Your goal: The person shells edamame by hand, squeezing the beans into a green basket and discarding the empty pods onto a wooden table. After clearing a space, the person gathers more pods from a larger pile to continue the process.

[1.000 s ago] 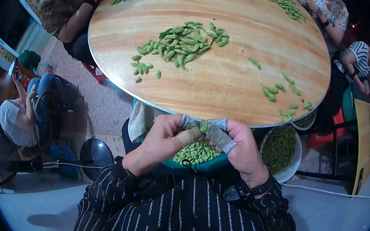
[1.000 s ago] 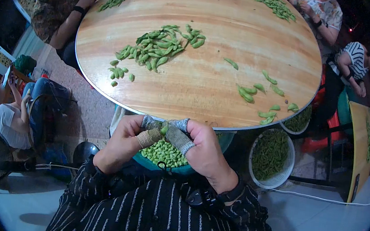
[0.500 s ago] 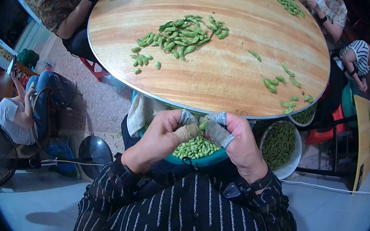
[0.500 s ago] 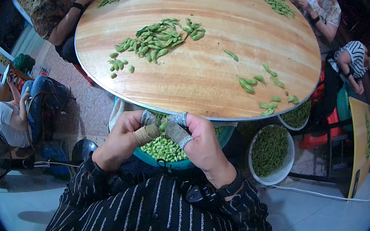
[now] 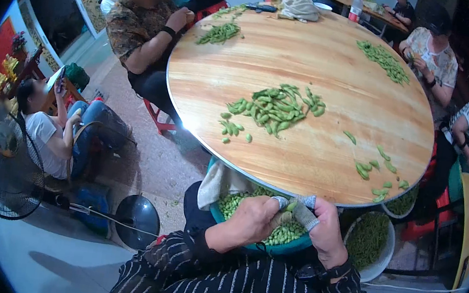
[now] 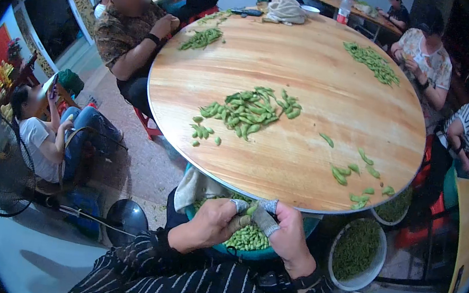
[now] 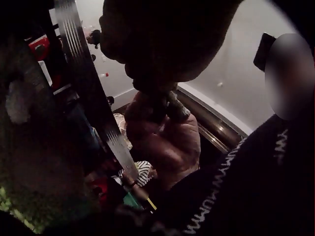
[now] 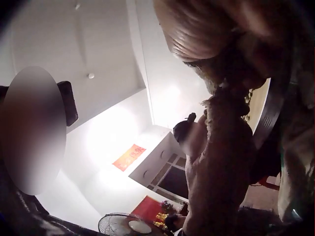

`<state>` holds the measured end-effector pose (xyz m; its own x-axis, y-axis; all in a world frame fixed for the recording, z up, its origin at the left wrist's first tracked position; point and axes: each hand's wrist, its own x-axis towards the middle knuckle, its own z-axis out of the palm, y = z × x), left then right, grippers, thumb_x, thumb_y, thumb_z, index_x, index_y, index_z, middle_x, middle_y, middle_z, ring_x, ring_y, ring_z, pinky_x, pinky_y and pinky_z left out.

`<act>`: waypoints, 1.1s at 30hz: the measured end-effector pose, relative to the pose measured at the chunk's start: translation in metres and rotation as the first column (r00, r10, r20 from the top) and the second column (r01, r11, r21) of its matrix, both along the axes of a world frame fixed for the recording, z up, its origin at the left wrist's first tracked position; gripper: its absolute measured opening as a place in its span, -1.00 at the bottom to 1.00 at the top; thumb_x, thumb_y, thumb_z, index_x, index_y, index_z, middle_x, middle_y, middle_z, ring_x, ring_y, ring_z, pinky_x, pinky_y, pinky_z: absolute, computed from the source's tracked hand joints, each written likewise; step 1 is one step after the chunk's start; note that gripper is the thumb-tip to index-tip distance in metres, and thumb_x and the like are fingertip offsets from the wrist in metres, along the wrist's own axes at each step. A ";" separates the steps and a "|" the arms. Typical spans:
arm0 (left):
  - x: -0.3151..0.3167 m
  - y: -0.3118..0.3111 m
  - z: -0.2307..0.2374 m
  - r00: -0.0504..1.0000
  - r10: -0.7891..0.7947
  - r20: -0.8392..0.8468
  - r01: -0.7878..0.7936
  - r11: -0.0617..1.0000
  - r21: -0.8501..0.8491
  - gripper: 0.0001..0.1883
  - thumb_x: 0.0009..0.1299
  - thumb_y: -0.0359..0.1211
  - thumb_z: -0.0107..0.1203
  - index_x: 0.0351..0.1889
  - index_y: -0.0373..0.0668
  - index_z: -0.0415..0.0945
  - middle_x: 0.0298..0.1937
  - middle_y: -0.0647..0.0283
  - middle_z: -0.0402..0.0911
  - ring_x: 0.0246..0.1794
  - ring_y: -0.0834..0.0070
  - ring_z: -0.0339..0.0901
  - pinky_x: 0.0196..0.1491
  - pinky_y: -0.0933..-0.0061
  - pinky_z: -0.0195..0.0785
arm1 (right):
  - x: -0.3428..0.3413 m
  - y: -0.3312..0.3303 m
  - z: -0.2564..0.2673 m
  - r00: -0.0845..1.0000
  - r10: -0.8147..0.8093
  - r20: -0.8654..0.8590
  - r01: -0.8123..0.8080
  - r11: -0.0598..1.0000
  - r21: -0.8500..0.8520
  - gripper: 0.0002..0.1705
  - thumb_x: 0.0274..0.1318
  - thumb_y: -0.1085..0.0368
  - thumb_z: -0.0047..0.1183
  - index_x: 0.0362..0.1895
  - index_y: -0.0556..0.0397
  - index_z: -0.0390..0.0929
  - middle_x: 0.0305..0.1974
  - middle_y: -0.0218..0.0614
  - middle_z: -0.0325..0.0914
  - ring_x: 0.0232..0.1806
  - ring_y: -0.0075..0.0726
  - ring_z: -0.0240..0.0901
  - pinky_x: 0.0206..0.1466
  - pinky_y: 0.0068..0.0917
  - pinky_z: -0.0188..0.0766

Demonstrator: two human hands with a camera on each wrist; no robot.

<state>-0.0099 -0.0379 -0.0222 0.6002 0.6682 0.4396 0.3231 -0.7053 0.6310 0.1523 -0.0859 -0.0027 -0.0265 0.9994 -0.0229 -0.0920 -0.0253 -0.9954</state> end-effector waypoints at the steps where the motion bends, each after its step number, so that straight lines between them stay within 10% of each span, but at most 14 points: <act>1: -0.001 0.001 -0.001 1.000 -0.016 0.000 0.016 0.998 -0.057 -0.80 0.19 -0.31 0.09 -0.48 -0.24 0.37 -0.69 0.10 0.30 -0.66 0.17 0.31 -0.61 0.27 0.15 | 0.002 0.001 0.003 1.000 0.029 0.004 -0.029 1.000 0.008 -0.84 0.04 0.37 0.00 -0.27 0.17 0.50 -0.32 -0.45 0.50 -0.29 -0.63 0.34 -0.17 -0.61 0.28; 6: -0.001 0.004 0.009 0.979 -0.015 0.202 0.117 0.855 -0.504 -0.66 0.33 -0.21 -0.09 -0.49 -0.34 0.34 -0.70 0.14 0.31 -0.69 0.25 0.30 -0.55 0.24 0.19 | 0.001 0.006 0.006 0.996 0.087 -0.032 -0.086 0.995 0.042 -0.82 0.05 0.36 0.01 -0.26 0.19 0.49 -0.30 -0.43 0.51 -0.26 -0.61 0.36 -0.14 -0.60 0.28; 7: -0.001 0.006 0.011 0.935 -0.018 0.355 0.232 0.787 -0.572 -0.67 0.37 -0.20 -0.15 -0.46 -0.31 0.38 -0.74 0.31 0.25 -0.72 0.52 0.20 -0.62 0.42 0.11 | 0.002 0.006 0.005 0.994 0.107 -0.025 -0.106 0.993 0.052 -0.82 0.05 0.36 0.01 -0.25 0.20 0.48 -0.30 -0.43 0.51 -0.26 -0.60 0.36 -0.14 -0.60 0.28; 11: -0.013 0.016 0.020 0.865 0.025 0.500 0.492 0.150 -0.858 -0.72 0.37 -0.22 -0.13 -0.49 -0.18 0.37 -0.71 0.50 0.17 -0.74 0.77 0.03 -0.66 0.73 -0.17 | 0.007 0.012 -0.002 0.971 0.229 -0.065 -0.225 0.972 0.066 -0.80 0.05 0.36 0.01 -0.24 0.21 0.48 -0.29 -0.43 0.50 -0.24 -0.60 0.35 -0.13 -0.59 0.29; 16: -0.011 0.018 0.021 0.905 -0.009 0.425 0.412 0.264 -0.872 -0.70 0.34 -0.16 -0.06 -0.47 -0.20 0.39 -0.69 0.48 0.25 -0.71 0.77 0.13 -0.65 0.71 -0.06 | 0.005 0.011 -0.004 0.984 0.168 -0.064 -0.164 0.985 0.054 -0.77 0.05 0.31 0.02 -0.24 0.21 0.47 -0.29 -0.46 0.48 -0.26 -0.64 0.33 -0.15 -0.59 0.30; 20: -0.007 0.019 0.027 0.952 -0.004 0.305 0.275 0.442 -0.854 -0.78 0.33 -0.29 -0.07 -0.33 -0.27 0.46 -0.57 0.50 0.38 -0.58 0.78 0.22 -0.53 0.72 0.09 | -0.003 0.008 0.008 0.902 -0.062 0.427 -0.049 0.968 0.245 -0.82 -0.14 0.37 0.08 -0.40 0.21 0.45 -0.48 -0.16 0.46 -0.43 -0.19 0.42 -0.36 -0.44 0.29; 23: -0.005 0.018 0.026 0.955 0.008 0.295 0.247 0.524 -0.815 -0.82 0.30 -0.39 -0.08 -0.26 -0.32 0.46 -0.48 0.48 0.42 -0.49 0.79 0.24 -0.44 0.71 0.13 | -0.007 0.009 0.011 0.884 -0.100 0.457 -0.033 0.961 0.276 -0.82 -0.21 0.36 0.08 -0.47 0.21 0.41 -0.53 -0.03 0.36 -0.46 0.06 0.34 -0.41 -0.31 0.25; 29: -0.010 0.017 0.014 0.934 0.026 0.357 0.321 0.382 -0.867 -0.79 0.30 -0.30 -0.02 -0.29 -0.28 0.44 -0.52 0.50 0.38 -0.53 0.80 0.21 -0.49 0.73 0.06 | -0.008 0.011 -0.005 0.986 -0.032 0.163 0.014 0.994 0.110 -0.83 -0.17 0.36 0.07 -0.48 0.22 0.42 -0.54 -0.04 0.38 -0.50 0.02 0.33 -0.41 -0.35 0.26; 33: -0.013 0.018 0.008 0.930 0.012 0.367 0.335 0.382 -0.861 -0.76 0.29 -0.24 0.01 -0.33 -0.27 0.42 -0.58 0.49 0.33 -0.59 0.79 0.16 -0.55 0.73 0.01 | -0.008 0.010 0.002 0.920 -0.060 0.387 -0.045 0.966 0.256 -0.83 -0.18 0.37 0.06 -0.50 0.24 0.41 -0.54 -0.02 0.37 -0.49 0.03 0.34 -0.41 -0.34 0.26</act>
<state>-0.0226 -0.0198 -0.0139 0.7161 0.6685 -0.2009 -0.0309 0.3179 0.9476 0.1440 -0.0759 -0.0007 -0.0601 0.9725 0.2252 0.3033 0.2327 -0.9240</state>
